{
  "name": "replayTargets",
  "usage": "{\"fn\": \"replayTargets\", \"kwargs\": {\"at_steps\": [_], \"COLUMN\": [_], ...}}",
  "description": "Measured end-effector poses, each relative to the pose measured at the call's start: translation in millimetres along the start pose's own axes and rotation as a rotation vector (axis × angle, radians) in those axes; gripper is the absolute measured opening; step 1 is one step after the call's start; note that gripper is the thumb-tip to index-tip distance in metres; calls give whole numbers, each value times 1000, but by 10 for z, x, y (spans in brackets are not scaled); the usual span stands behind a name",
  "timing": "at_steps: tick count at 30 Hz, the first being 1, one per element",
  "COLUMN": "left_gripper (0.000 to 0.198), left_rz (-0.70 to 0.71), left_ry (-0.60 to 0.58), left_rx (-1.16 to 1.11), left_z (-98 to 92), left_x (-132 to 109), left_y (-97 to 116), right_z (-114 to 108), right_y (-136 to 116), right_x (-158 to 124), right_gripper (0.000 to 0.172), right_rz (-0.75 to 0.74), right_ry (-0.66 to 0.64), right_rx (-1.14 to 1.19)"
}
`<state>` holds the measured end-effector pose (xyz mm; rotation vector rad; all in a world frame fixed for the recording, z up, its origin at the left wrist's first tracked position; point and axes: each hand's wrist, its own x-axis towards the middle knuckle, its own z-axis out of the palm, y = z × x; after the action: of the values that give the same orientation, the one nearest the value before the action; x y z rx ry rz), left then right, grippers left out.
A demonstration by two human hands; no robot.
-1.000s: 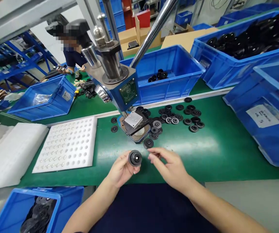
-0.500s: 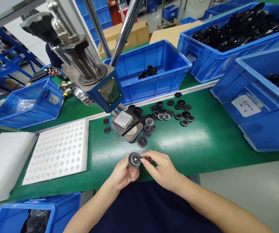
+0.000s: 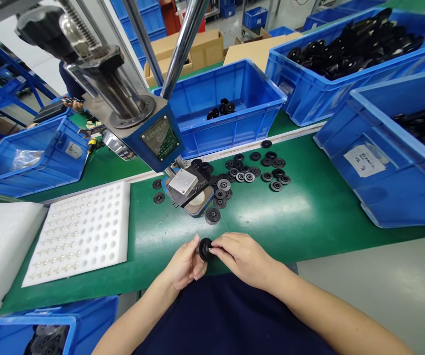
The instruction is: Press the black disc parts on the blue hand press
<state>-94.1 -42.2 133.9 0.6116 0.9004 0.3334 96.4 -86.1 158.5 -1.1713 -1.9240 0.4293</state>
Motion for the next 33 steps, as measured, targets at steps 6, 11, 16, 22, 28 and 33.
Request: {"fn": "replayTargets", "kwargs": {"at_steps": [6, 11, 16, 22, 28, 33], "left_gripper": [62, 61, 64, 57, 22, 17], "left_rz": [13, 22, 3, 431, 487, 602], "left_ry": [7, -37, -15, 373, 536, 527], "left_rx": [-6, -24, 4, 680, 1577, 1326], "left_z": [-6, 7, 46, -90, -390, -451], "left_x": [-1, -17, -30, -178, -226, -396], "left_y": [-26, -13, -7, 151, 522, 743], "right_z": [-12, -19, -47, -55, -49, -57], "right_y": [-21, -29, -41, -16, 51, 76], "right_x": [-11, -6, 3, -6, -42, -55], "right_gripper": [18, 17, 18, 18, 18, 18], "right_rz": [-3, 19, 52, 106, 150, 173], "right_ry": [-47, 23, 55, 73, 93, 100], "right_rx": [-36, 36, 71, 110, 112, 109]}}
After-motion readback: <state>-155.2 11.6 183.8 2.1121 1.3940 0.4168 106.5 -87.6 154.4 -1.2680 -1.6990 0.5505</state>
